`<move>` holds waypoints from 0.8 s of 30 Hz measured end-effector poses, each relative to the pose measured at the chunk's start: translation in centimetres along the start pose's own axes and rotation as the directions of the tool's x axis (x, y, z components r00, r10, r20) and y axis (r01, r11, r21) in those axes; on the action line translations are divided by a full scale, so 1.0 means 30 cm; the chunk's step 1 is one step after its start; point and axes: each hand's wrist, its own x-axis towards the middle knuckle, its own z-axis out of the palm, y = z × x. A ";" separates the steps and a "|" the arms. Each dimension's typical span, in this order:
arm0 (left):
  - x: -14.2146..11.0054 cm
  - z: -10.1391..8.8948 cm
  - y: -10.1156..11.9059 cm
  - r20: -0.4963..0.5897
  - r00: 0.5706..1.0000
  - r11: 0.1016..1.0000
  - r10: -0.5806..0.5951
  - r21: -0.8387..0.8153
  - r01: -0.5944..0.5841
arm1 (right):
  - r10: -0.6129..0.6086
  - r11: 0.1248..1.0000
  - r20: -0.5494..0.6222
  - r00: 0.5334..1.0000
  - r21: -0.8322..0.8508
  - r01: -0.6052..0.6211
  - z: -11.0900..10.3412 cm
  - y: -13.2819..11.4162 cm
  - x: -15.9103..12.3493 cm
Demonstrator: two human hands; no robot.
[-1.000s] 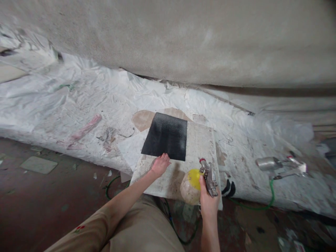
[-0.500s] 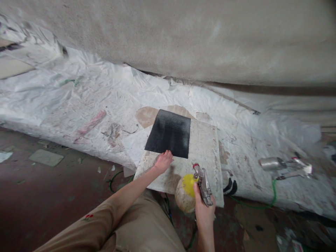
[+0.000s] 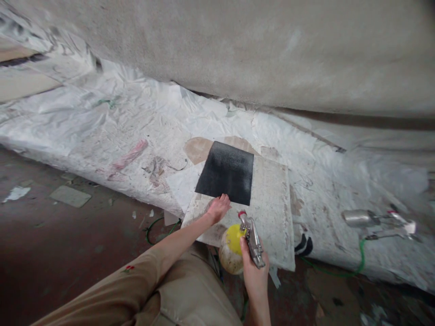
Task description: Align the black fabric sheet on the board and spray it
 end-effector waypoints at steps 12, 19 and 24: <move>-0.008 0.021 -0.009 -0.029 0.999 0.998 0.029 -0.051 -0.030 | 0.013 0.999 0.154 0.988 0.027 -0.018 0.049 -0.058 -0.012; 0.000 0.024 -0.014 -0.019 1.000 0.996 0.025 -0.080 -0.026 | 0.013 0.998 0.142 0.990 0.052 -0.020 0.074 -0.067 0.003; 0.007 0.037 -0.014 -0.006 1.000 0.997 0.019 -0.078 -0.020 | -0.032 0.999 0.153 0.988 0.042 0.025 0.085 -0.076 0.013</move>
